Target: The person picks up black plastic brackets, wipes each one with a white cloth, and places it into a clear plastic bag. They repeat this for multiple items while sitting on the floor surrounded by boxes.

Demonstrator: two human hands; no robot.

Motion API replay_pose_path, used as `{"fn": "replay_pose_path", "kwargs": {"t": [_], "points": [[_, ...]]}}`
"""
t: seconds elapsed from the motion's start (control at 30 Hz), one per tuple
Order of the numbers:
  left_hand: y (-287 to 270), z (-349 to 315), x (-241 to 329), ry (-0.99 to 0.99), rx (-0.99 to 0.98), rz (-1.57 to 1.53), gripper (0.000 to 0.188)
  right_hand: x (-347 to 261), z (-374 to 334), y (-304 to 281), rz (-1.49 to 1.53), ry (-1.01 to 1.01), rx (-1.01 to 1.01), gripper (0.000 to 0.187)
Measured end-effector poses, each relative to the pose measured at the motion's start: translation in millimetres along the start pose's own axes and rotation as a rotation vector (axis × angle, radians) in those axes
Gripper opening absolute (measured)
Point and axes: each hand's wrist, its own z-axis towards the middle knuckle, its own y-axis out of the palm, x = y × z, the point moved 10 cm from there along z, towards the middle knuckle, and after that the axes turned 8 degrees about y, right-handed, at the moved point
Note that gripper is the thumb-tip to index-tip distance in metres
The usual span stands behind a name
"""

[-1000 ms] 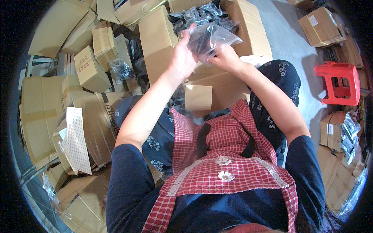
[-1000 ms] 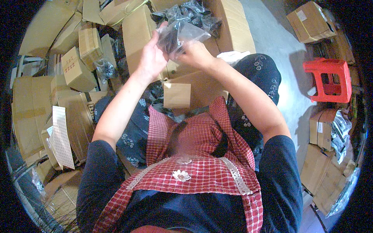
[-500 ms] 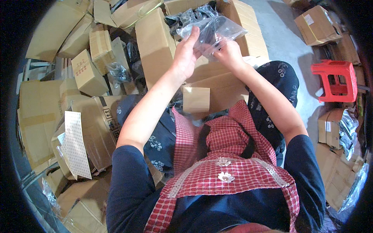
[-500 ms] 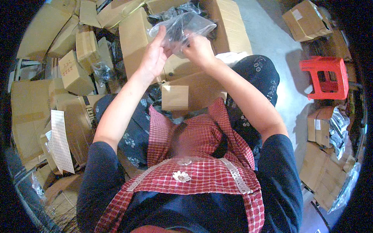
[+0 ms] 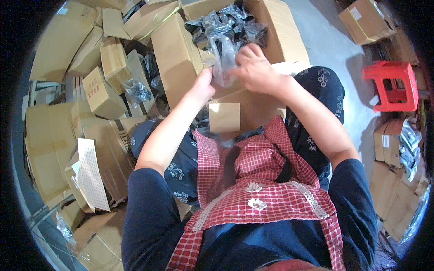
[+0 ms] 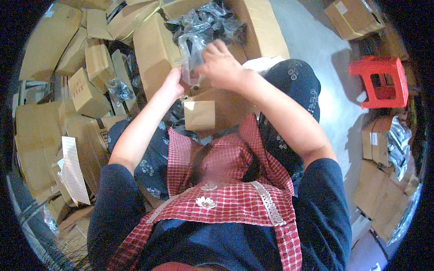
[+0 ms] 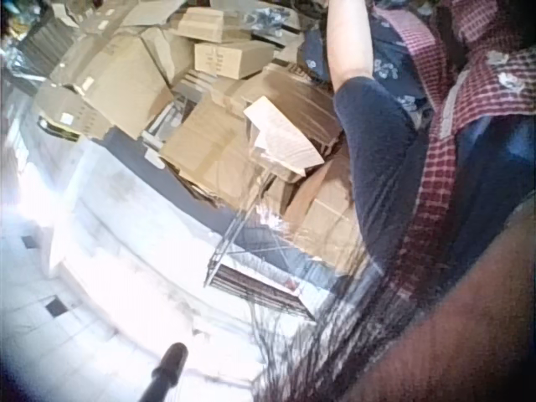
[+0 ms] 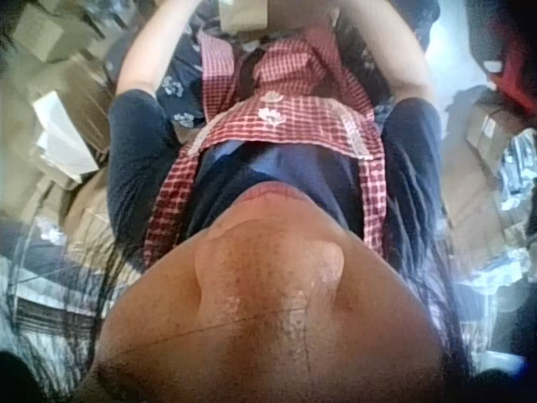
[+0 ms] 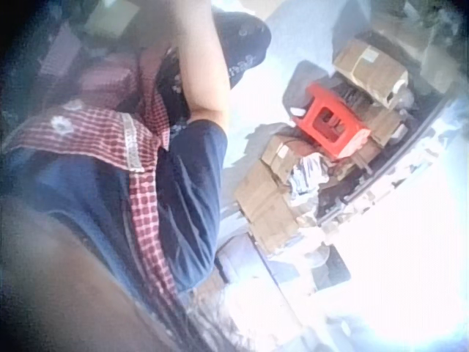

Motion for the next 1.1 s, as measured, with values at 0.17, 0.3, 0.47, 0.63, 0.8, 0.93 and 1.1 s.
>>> {"fn": "replay_pose_path", "kwargs": {"t": [0.17, 0.3, 0.47, 0.63, 0.8, 0.93, 1.1], "points": [[2.5, -4.4, -11.2, -0.119, -0.048, -0.208, 0.022, 36.1, 13.3, -18.3, 0.031, 0.106, 0.185, 0.043], [29.2, -39.1, -1.6, -0.171, 0.025, -0.204, 0.023, 19.7, 13.1, -10.0, 0.229, -0.015, 0.02, 0.044], [14.8, -42.4, -10.6, -0.21, -0.017, 0.11, 0.025, -8.0, 8.6, 0.7, 0.311, -0.19, -0.092, 0.029], [14.4, -57.6, -8.6, -0.248, 0.186, 0.056, 0.031, 11.8, 16.8, -12.9, 0.478, -0.105, 0.015, 0.014], [43.3, -57.7, 21.0, -0.318, -0.271, -0.131, 0.049, 57.8, -1.2, -90.7, 0.536, 0.044, 0.417, 0.016], [24.3, -35.4, 54.8, -0.076, -0.218, 0.133, 0.053, 110.4, -58.6, -171.7, 0.458, 0.302, 0.777, 0.015], [-58.5, -38.2, 58.9, 0.017, 0.118, 0.363, 0.047, 179.2, -184.2, -212.7, 0.875, 0.504, 1.134, 0.015]]}}
